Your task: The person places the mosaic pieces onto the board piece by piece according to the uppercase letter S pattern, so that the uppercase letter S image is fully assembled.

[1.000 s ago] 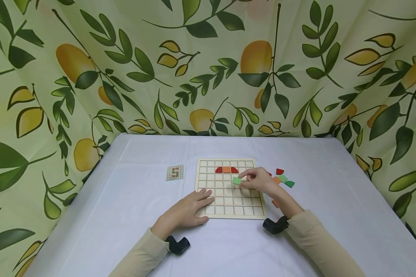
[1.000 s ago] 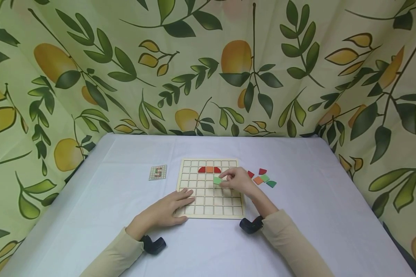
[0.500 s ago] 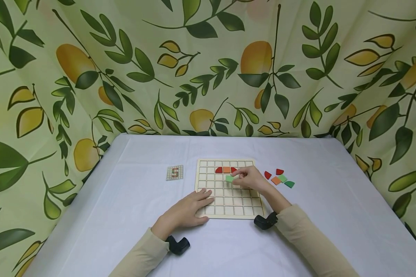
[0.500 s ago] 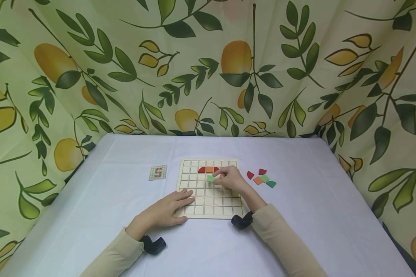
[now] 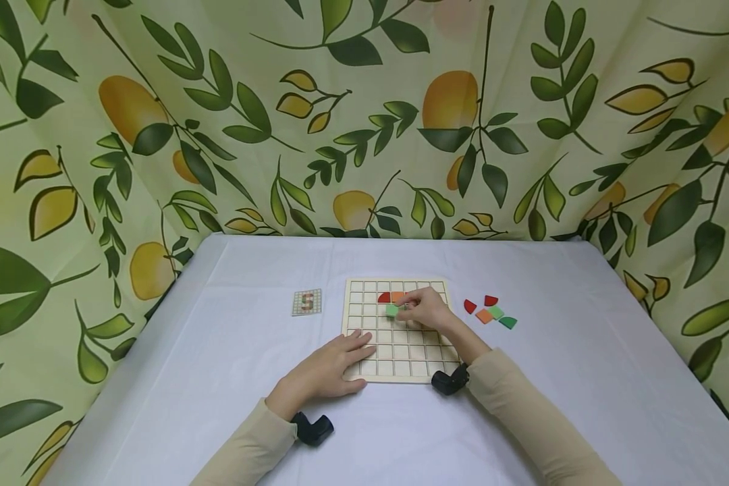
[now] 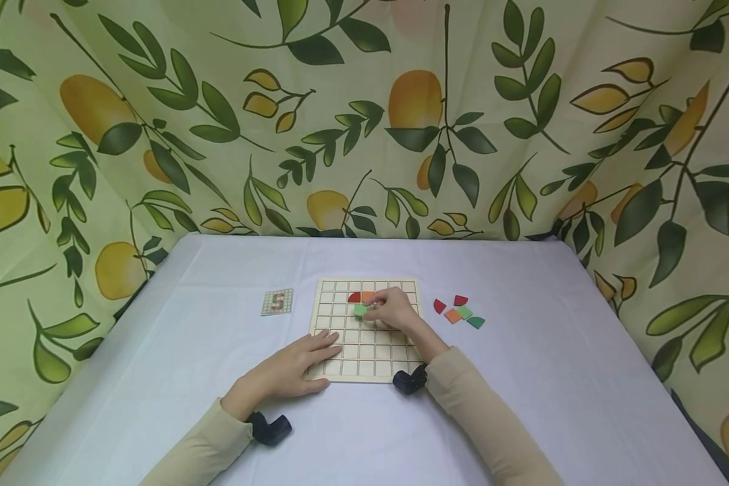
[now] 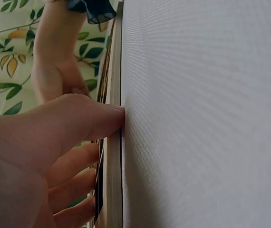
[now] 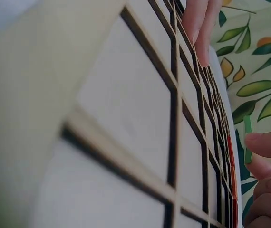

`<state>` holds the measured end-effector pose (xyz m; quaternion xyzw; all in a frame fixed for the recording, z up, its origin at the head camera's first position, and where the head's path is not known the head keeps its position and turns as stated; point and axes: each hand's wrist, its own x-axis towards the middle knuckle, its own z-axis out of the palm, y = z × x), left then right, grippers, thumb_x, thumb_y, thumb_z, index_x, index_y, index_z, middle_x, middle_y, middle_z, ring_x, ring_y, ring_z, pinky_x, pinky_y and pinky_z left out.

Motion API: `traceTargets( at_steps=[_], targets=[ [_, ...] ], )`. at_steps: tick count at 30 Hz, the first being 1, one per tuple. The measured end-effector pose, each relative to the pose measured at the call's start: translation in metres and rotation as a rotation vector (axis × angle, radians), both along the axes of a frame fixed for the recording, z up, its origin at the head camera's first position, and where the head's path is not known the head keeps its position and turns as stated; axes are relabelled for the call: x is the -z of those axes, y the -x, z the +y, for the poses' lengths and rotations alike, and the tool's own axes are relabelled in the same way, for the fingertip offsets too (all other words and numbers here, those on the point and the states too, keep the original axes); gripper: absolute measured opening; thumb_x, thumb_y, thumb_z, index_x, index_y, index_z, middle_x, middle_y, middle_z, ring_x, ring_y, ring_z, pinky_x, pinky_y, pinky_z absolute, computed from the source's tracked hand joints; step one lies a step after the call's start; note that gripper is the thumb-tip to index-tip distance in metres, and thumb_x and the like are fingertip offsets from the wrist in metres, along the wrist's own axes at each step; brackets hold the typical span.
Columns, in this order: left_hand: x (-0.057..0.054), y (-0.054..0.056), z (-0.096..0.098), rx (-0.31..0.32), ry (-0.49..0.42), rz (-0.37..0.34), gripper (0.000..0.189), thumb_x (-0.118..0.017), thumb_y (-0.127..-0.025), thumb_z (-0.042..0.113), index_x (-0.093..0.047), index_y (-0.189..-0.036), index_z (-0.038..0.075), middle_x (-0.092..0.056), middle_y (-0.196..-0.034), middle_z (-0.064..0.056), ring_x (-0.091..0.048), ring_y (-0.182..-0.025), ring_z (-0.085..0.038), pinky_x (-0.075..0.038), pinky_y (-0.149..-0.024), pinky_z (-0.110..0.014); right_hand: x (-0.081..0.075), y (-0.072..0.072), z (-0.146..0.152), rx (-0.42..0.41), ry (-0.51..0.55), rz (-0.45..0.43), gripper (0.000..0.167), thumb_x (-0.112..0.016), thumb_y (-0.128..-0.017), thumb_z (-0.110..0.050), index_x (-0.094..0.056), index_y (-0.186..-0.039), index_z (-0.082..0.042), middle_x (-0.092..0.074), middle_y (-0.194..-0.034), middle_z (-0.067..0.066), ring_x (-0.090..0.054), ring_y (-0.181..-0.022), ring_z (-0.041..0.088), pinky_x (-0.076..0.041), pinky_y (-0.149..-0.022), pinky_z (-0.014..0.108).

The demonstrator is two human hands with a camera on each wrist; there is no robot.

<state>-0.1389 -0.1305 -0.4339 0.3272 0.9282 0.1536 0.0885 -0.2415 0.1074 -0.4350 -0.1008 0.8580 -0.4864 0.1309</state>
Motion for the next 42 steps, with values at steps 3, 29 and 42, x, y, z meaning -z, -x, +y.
traceTargets(
  at_steps=[3,29,42],
  targets=[
    [0.0,0.0,0.0,0.0,0.007,0.001,0.06,-0.063,-0.088,0.035,-0.049,-0.142,0.015,-0.04,-0.155,-0.005,-0.033,-0.147,-0.029,-0.031,-0.12,-0.047,-0.001,0.002,-0.003,0.018,-0.03,-0.009,0.026,-0.076,-0.076,-0.007,-0.072,-0.099,0.004,-0.038,-0.058,-0.005,-0.035,-0.057,0.011,-0.03,-0.053,0.021],
    [0.002,0.001,0.0,0.008,0.019,0.015,0.06,-0.063,-0.088,0.036,-0.049,-0.142,0.015,-0.041,-0.155,-0.005,-0.034,-0.147,-0.029,-0.031,-0.121,-0.046,0.0,0.014,-0.022,0.056,-0.168,-0.017,0.025,-0.082,-0.071,-0.011,-0.075,-0.094,-0.003,-0.054,-0.072,-0.001,-0.044,-0.072,0.014,-0.035,-0.06,0.021],
    [0.001,0.001,0.0,0.004,0.017,0.004,0.06,-0.064,-0.088,0.036,-0.049,-0.142,0.014,-0.04,-0.155,-0.006,-0.033,-0.147,-0.029,-0.031,-0.121,-0.046,-0.002,0.013,-0.023,0.067,-0.157,-0.017,0.023,-0.08,-0.072,-0.009,-0.074,-0.093,-0.003,-0.048,-0.068,-0.002,-0.042,-0.068,0.014,-0.034,-0.058,0.022]
  ],
)
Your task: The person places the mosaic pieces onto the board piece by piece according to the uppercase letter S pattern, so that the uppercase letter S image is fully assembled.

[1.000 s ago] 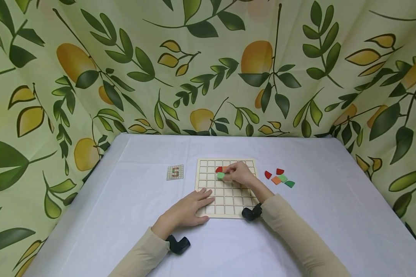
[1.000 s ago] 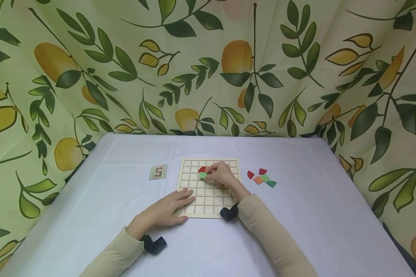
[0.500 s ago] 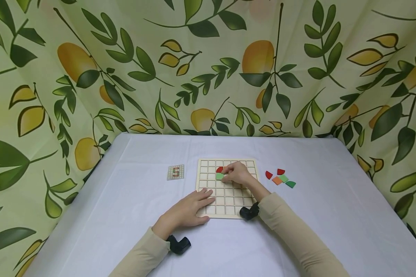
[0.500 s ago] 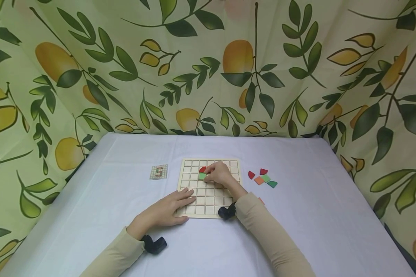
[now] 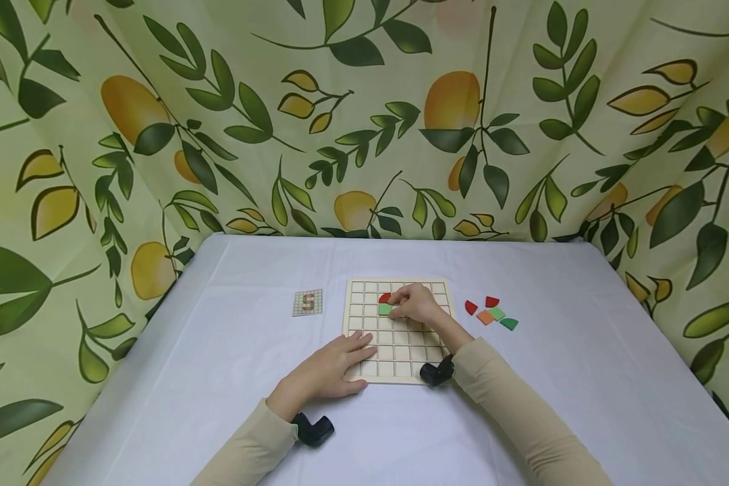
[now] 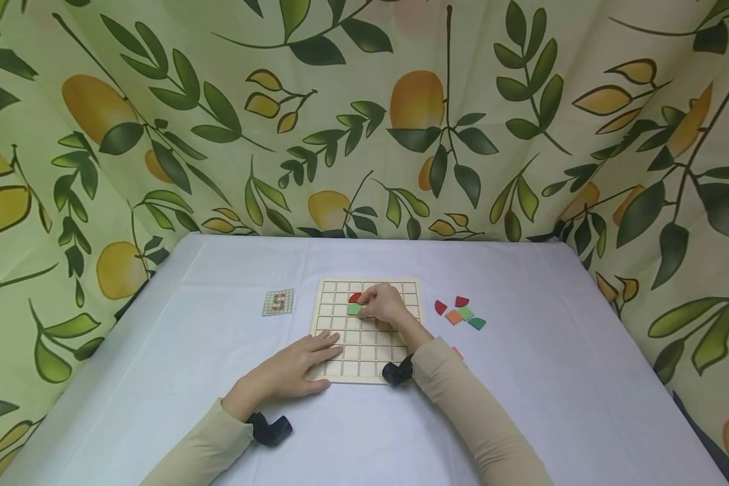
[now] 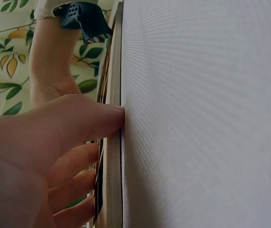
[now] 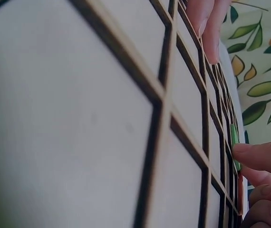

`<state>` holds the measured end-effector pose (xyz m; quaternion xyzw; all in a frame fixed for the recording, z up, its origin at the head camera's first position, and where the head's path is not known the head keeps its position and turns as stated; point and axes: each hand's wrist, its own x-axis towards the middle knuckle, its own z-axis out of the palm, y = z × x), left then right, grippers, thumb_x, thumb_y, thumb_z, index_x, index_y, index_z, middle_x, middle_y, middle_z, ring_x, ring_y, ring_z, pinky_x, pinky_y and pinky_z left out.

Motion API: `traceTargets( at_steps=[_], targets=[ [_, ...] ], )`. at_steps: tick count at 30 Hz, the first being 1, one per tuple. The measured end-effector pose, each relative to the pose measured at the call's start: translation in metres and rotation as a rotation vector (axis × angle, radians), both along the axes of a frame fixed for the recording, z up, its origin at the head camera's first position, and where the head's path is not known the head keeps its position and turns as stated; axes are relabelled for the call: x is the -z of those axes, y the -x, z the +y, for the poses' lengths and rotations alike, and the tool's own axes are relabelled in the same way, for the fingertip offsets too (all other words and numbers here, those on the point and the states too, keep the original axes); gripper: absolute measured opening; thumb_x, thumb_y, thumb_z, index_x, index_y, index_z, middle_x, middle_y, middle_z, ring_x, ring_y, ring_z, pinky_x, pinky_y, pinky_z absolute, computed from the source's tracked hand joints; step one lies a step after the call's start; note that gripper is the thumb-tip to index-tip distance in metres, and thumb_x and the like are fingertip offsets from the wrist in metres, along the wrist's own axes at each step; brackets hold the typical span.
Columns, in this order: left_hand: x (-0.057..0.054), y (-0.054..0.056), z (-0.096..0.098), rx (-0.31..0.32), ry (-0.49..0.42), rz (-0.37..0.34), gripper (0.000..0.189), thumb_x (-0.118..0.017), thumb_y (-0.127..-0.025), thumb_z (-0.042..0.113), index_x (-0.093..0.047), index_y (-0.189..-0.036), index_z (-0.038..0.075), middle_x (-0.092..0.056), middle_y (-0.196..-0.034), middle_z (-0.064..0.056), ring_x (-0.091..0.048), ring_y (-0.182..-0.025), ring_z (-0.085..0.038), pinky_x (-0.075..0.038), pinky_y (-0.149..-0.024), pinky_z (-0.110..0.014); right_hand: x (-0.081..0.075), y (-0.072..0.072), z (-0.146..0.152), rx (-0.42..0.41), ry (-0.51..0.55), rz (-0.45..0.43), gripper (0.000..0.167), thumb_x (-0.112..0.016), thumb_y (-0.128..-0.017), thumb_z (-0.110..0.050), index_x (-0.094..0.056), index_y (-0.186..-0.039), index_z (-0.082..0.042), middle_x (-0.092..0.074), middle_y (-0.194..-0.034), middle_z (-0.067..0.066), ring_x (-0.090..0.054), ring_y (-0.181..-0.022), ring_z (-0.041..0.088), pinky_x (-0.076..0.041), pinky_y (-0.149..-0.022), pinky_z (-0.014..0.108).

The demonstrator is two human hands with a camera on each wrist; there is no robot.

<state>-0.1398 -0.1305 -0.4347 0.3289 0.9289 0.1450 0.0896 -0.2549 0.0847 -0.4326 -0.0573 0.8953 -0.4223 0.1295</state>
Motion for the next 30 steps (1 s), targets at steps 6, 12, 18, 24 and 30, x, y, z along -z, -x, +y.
traceTargets(
  at_steps=[6,12,18,24,30],
  targets=[
    [0.001,0.0,0.0,0.0,-0.007,0.002,0.06,-0.063,-0.088,0.035,-0.049,-0.142,0.014,-0.04,-0.155,-0.006,-0.033,-0.147,-0.029,-0.031,-0.121,-0.047,-0.001,-0.001,0.003,-0.009,0.016,0.009,0.022,-0.08,-0.073,-0.01,-0.074,-0.093,-0.002,-0.045,-0.064,-0.003,-0.039,-0.067,0.014,-0.032,-0.058,0.023],
    [0.0,-0.001,0.0,0.005,-0.015,0.015,0.059,-0.063,-0.088,0.035,-0.049,-0.142,0.013,-0.041,-0.155,-0.007,-0.033,-0.147,-0.03,-0.031,-0.12,-0.047,-0.001,-0.008,0.01,0.011,0.05,-0.007,0.02,-0.077,-0.077,-0.013,-0.073,-0.093,-0.001,-0.039,-0.059,-0.004,-0.037,-0.062,0.012,-0.031,-0.055,0.023],
    [0.0,-0.001,0.0,-0.003,-0.012,0.001,0.059,-0.063,-0.088,0.035,-0.049,-0.142,0.014,-0.04,-0.155,-0.006,-0.033,-0.147,-0.03,-0.03,-0.121,-0.048,-0.002,-0.019,0.02,0.006,0.132,-0.037,0.02,-0.075,-0.08,-0.013,-0.072,-0.095,0.0,-0.037,-0.057,-0.005,-0.034,-0.056,0.011,-0.031,-0.052,0.022],
    [0.001,0.0,0.001,-0.004,-0.011,0.002,0.06,-0.064,-0.088,0.035,-0.049,-0.142,0.014,-0.04,-0.155,-0.006,-0.033,-0.147,-0.03,-0.03,-0.121,-0.048,-0.006,-0.027,0.029,0.016,0.15,-0.028,0.021,-0.074,-0.082,-0.014,-0.072,-0.097,0.0,-0.039,-0.059,-0.004,-0.035,-0.057,0.011,-0.031,-0.052,0.022],
    [0.001,0.0,0.001,-0.006,-0.011,-0.006,0.059,-0.063,-0.089,0.035,-0.048,-0.142,0.014,-0.04,-0.156,-0.006,-0.033,-0.147,-0.028,-0.03,-0.121,-0.048,-0.012,-0.035,0.044,0.031,0.132,-0.016,0.024,-0.072,-0.084,-0.017,-0.071,-0.101,0.0,-0.041,-0.061,-0.004,-0.037,-0.06,0.012,-0.031,-0.053,0.023]
  ],
)
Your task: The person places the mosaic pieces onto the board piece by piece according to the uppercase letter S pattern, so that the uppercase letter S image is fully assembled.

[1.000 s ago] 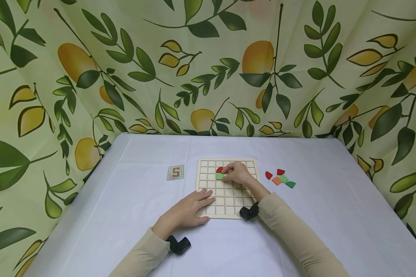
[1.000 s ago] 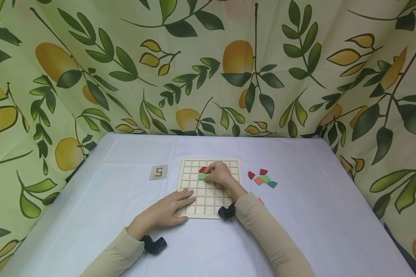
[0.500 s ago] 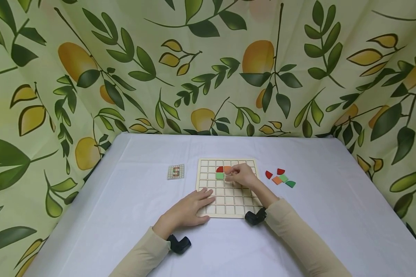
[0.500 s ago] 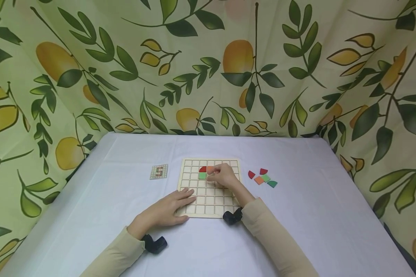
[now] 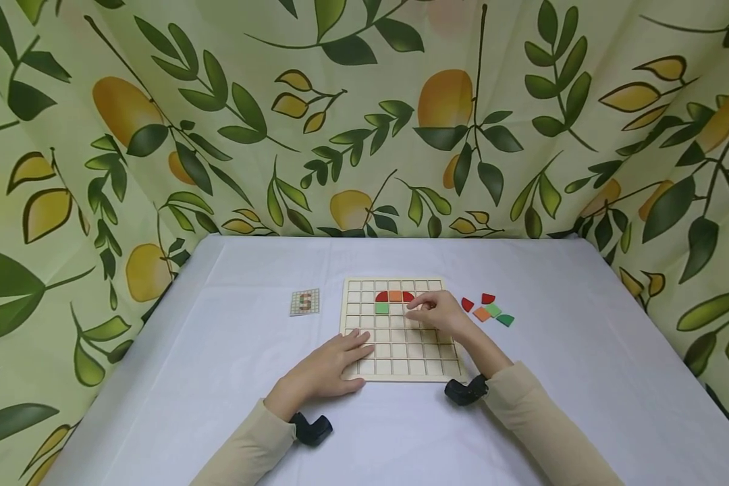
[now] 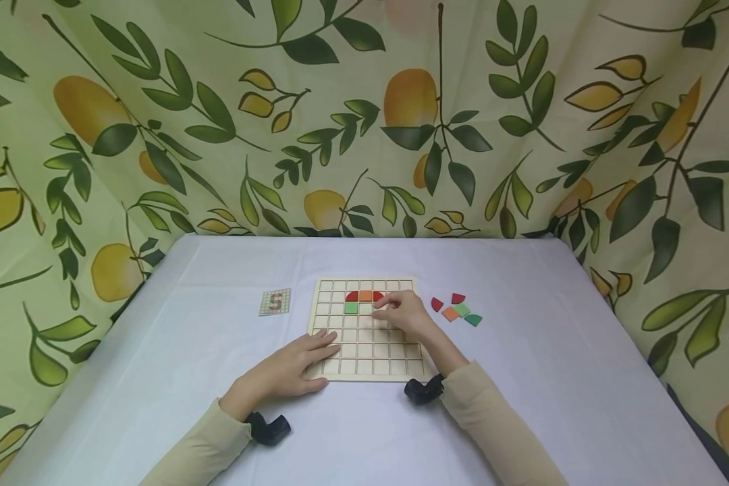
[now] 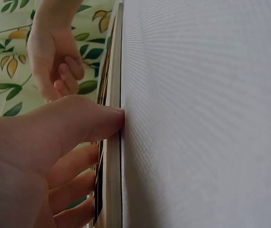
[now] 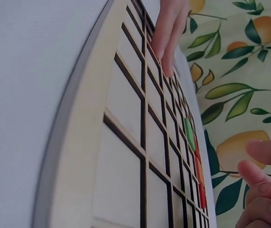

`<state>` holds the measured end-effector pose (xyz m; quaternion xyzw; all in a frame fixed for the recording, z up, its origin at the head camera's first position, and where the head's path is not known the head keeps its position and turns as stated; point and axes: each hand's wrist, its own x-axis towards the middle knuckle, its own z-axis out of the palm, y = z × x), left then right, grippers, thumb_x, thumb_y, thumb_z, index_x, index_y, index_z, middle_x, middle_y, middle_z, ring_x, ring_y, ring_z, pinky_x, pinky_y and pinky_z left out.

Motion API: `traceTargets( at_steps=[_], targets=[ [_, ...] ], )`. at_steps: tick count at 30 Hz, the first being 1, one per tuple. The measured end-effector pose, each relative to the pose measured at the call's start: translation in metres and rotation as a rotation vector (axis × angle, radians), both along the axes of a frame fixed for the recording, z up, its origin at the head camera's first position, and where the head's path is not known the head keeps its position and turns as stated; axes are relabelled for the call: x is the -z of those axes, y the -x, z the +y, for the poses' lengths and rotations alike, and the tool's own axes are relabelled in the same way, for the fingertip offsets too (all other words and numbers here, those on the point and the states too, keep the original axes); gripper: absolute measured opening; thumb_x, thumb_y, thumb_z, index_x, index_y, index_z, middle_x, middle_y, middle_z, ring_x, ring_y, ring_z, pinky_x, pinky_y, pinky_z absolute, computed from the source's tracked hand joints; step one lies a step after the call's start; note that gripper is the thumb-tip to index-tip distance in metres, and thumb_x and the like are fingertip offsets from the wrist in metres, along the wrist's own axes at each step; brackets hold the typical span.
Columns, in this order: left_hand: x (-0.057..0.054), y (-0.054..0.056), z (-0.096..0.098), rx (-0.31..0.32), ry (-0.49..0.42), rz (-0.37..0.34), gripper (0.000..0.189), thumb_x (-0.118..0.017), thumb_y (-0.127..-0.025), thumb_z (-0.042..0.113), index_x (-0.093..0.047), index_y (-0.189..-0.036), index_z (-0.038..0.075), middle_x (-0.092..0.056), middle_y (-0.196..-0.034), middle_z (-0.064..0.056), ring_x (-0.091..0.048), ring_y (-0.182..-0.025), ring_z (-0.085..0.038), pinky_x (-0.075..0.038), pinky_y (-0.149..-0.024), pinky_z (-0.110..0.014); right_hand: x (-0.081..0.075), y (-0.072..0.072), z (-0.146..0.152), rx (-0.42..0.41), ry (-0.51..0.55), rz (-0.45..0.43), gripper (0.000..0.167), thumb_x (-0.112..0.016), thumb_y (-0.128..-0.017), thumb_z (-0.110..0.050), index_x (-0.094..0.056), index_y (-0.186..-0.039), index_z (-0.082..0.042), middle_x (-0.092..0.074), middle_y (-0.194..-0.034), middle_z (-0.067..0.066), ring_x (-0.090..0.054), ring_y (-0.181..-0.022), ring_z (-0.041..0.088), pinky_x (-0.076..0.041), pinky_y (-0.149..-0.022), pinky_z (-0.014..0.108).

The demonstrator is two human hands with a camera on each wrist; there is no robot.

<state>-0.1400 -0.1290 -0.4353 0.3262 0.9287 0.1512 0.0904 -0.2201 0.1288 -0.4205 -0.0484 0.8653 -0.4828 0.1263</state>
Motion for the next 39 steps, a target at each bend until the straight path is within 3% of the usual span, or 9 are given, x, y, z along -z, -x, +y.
traceTargets(
  at_steps=[7,13,20,25,31,39],
  targets=[
    [-0.002,0.0,-0.001,0.006,-0.001,-0.001,0.059,-0.062,-0.088,0.033,-0.048,-0.143,0.013,-0.04,-0.156,-0.006,-0.033,-0.147,-0.028,-0.031,-0.12,-0.048,-0.005,-0.01,0.015,0.026,0.003,-0.022,0.029,-0.069,-0.086,-0.018,-0.07,-0.106,0.002,-0.041,-0.062,-0.005,-0.038,-0.062,0.012,-0.032,-0.055,0.022],
    [-0.002,0.0,0.0,0.006,-0.002,-0.008,0.059,-0.061,-0.088,0.033,-0.048,-0.143,0.013,-0.039,-0.156,-0.006,-0.032,-0.148,-0.028,-0.03,-0.121,-0.047,-0.003,-0.02,0.032,0.119,-0.018,-0.046,0.028,-0.068,-0.087,-0.024,-0.071,-0.107,-0.004,-0.044,-0.069,-0.003,-0.042,-0.078,0.016,-0.033,-0.065,0.026],
    [-0.002,-0.001,0.001,0.001,-0.008,-0.014,0.06,-0.062,-0.088,0.033,-0.049,-0.142,0.013,-0.04,-0.155,-0.007,-0.032,-0.148,-0.028,-0.03,-0.121,-0.048,0.004,-0.032,0.06,0.167,-0.022,-0.045,0.031,-0.068,-0.087,-0.024,-0.07,-0.109,-0.001,-0.044,-0.067,-0.003,-0.04,-0.07,0.013,-0.032,-0.054,0.021],
    [-0.001,-0.002,0.001,-0.013,-0.011,-0.015,0.06,-0.062,-0.087,0.033,-0.049,-0.142,0.014,-0.04,-0.155,-0.006,-0.032,-0.148,-0.028,-0.03,-0.121,-0.047,0.006,-0.04,0.076,0.224,-0.033,-0.05,0.032,-0.066,-0.089,-0.026,-0.069,-0.109,-0.002,-0.05,-0.077,-0.003,-0.044,-0.079,0.014,-0.037,-0.055,0.02],
    [0.0,-0.003,0.0,-0.018,-0.011,-0.02,0.06,-0.062,-0.088,0.034,-0.048,-0.143,0.014,-0.039,-0.156,-0.006,-0.032,-0.148,-0.028,-0.029,-0.121,-0.047,0.007,-0.044,0.087,0.286,-0.072,-0.064,0.035,-0.065,-0.09,-0.029,-0.068,-0.112,-0.003,-0.05,-0.08,0.0,-0.043,-0.087,0.016,-0.039,-0.057,0.021],
    [0.0,-0.002,0.0,-0.015,-0.009,-0.018,0.06,-0.062,-0.088,0.033,-0.048,-0.143,0.014,-0.039,-0.156,-0.006,-0.032,-0.148,-0.028,-0.029,-0.121,-0.047,0.013,-0.039,0.115,0.353,-0.145,-0.055,0.043,-0.065,-0.089,-0.031,-0.064,-0.119,0.0,-0.043,-0.068,-0.003,-0.041,-0.078,0.015,-0.035,-0.059,0.022]
  ],
)
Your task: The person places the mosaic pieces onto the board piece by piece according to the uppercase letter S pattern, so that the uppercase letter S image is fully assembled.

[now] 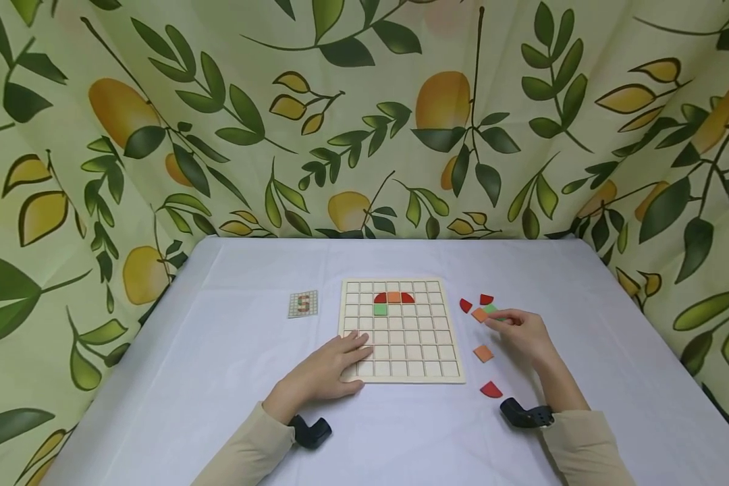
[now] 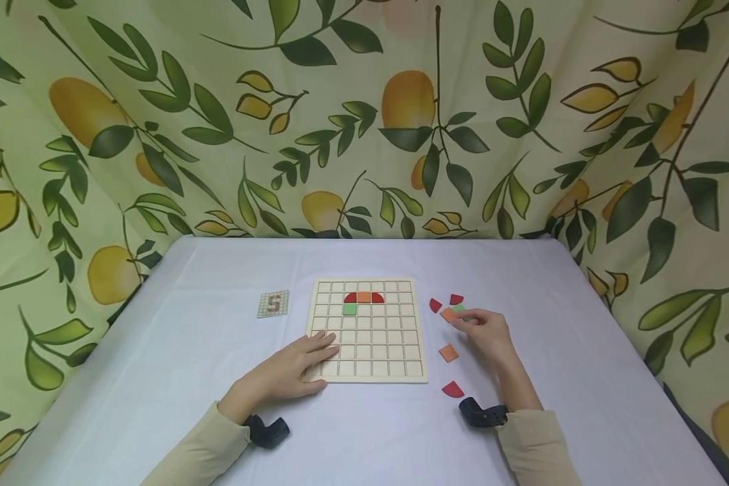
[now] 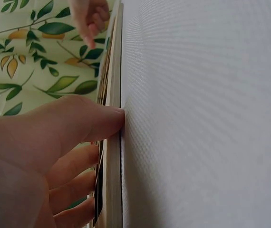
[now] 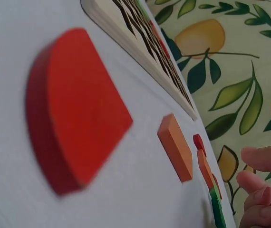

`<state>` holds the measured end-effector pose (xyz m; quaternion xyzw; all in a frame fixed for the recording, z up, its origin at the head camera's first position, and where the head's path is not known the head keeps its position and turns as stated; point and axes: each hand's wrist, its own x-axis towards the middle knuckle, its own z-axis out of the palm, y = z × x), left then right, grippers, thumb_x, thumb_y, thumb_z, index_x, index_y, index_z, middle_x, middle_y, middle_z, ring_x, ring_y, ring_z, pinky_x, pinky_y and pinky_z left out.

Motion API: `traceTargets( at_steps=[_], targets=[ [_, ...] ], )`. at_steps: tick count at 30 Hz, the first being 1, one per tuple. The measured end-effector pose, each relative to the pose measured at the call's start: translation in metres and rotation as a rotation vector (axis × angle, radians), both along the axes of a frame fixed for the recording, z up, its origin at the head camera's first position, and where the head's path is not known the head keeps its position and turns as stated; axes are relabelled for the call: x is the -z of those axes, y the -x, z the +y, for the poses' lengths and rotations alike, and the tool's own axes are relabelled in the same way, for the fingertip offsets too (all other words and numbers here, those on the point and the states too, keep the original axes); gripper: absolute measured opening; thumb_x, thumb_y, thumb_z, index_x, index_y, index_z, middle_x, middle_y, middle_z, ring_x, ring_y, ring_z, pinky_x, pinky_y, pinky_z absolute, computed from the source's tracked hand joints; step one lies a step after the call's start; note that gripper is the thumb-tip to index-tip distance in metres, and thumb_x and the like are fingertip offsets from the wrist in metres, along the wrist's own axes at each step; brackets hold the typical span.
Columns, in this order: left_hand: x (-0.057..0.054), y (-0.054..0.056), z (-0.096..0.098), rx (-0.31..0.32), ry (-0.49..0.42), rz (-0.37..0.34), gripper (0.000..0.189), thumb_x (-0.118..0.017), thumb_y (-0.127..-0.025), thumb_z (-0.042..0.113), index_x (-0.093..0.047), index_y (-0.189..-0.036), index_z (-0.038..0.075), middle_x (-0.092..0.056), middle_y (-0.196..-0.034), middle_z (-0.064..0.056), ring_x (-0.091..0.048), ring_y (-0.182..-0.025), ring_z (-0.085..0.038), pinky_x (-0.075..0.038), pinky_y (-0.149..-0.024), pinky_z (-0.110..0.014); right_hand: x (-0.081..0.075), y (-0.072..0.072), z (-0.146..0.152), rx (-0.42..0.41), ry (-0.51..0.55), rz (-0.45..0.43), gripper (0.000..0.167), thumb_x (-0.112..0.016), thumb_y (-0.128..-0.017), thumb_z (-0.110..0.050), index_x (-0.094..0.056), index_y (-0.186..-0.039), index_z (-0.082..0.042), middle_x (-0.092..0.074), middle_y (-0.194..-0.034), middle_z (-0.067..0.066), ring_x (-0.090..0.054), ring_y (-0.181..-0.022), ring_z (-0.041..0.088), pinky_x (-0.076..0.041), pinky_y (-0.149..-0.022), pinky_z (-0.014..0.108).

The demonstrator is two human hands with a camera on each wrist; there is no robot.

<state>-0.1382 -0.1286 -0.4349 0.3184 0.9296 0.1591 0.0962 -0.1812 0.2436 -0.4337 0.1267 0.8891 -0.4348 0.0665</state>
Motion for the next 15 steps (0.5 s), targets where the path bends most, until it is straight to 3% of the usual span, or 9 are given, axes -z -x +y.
traceTargets(
  at_steps=[10,15],
  targets=[
    [-0.002,-0.001,0.001,-0.004,-0.001,-0.006,0.059,-0.062,-0.089,0.033,-0.048,-0.143,0.014,-0.038,-0.156,-0.006,-0.032,-0.148,-0.028,-0.029,-0.122,-0.047,0.006,0.006,0.025,0.045,-0.018,-0.039,0.05,-0.068,-0.087,-0.031,-0.059,-0.125,0.001,-0.045,-0.072,-0.002,-0.041,-0.086,0.02,-0.034,-0.069,0.029],
    [0.0,-0.001,0.001,0.004,0.002,0.001,0.059,-0.062,-0.089,0.033,-0.048,-0.143,0.014,-0.039,-0.156,-0.006,-0.032,-0.148,-0.028,-0.029,-0.121,-0.048,0.011,0.009,0.036,0.068,-0.004,-0.071,0.054,-0.069,-0.087,-0.029,-0.053,-0.129,0.001,-0.047,-0.07,-0.002,-0.043,-0.082,0.019,-0.035,-0.068,0.028]
  ],
)
